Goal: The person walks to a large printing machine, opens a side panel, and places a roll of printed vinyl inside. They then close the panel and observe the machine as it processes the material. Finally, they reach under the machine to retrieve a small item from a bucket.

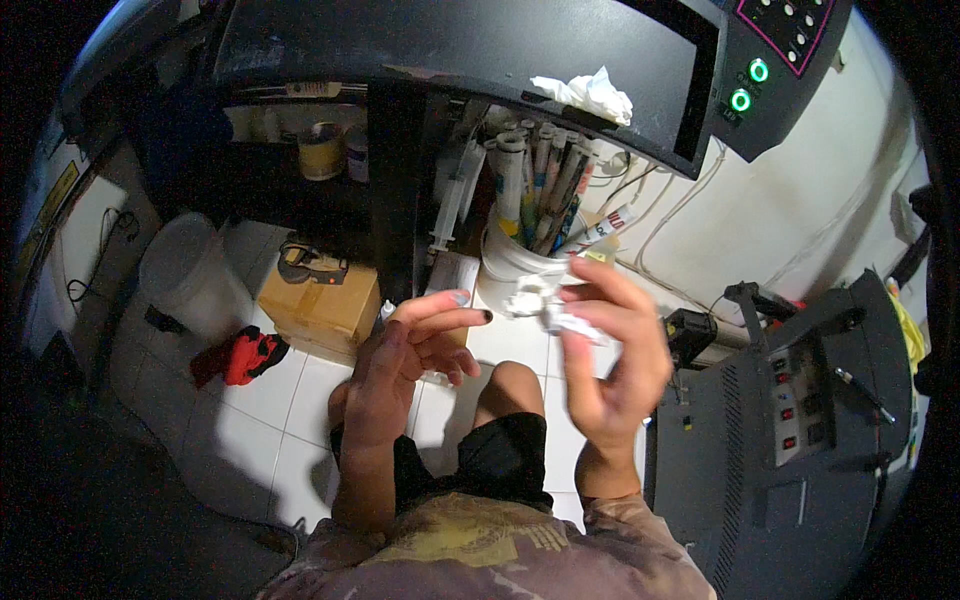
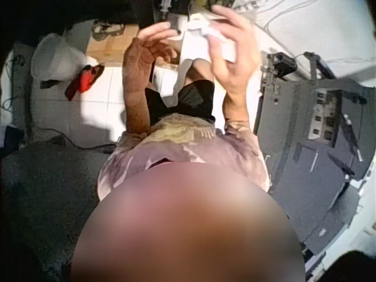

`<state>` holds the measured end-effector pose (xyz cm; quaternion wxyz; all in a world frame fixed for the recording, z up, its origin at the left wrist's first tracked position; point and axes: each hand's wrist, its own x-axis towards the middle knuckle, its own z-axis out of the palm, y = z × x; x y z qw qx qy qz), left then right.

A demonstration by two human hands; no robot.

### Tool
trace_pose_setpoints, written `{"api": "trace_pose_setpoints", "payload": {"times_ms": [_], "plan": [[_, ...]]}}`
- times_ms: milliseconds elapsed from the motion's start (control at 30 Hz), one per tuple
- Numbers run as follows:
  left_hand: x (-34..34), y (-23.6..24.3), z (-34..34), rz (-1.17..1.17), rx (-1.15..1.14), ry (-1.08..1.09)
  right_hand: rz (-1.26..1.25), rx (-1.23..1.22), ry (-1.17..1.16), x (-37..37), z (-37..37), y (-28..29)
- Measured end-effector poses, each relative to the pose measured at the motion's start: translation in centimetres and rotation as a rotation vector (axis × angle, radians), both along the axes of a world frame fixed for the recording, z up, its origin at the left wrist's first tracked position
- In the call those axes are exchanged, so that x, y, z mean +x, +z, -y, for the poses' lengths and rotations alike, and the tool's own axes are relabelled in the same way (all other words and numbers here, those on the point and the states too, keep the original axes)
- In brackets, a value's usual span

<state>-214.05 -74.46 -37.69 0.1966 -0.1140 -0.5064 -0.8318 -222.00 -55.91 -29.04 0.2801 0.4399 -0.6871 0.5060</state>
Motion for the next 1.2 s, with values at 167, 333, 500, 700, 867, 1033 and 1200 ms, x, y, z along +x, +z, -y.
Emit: {"api": "trace_pose_setpoints", "payload": {"times_ms": [167, 333, 500, 700, 867, 1033, 1200], "plan": [[0.3, 0.1, -0.6, 0.074, -0.006, 0.056, 0.012, 0.23, 0.15, -1.9, 1.9, -4.0], [0.6, -0.3, -1.0, 0.103, -0.066, 0.174, 0.281, 0.106, 0.296, -3.0, 3.0, -7.0], [0.6, -2.0, -1.6, 0.182, -0.287, 0.304, 0.934, -0.119, 0.705, -4.0, 4.5, -10.2], [-0.7, -5.3, -1.2, -0.058, -0.927, 0.899, 1.339, -0.225, 0.708, -3.5, 6.2, -13.5], [3.5, -5.3, -2.2, 0.223, -0.536, 0.637, 1.443, -0.16, 0.731, -2.8, 7.0, -16.1], [5.8, -3.2, -3.5, 0.418, -0.694, 0.904, 1.124, 0.037, 0.897, -3.4, 9.2, -18.2], [6.0, -5.7, -3.6, 0.321, -0.533, 0.905, 1.228, 0.052, 0.907, -3.3, 9.9, -18.0]]}}
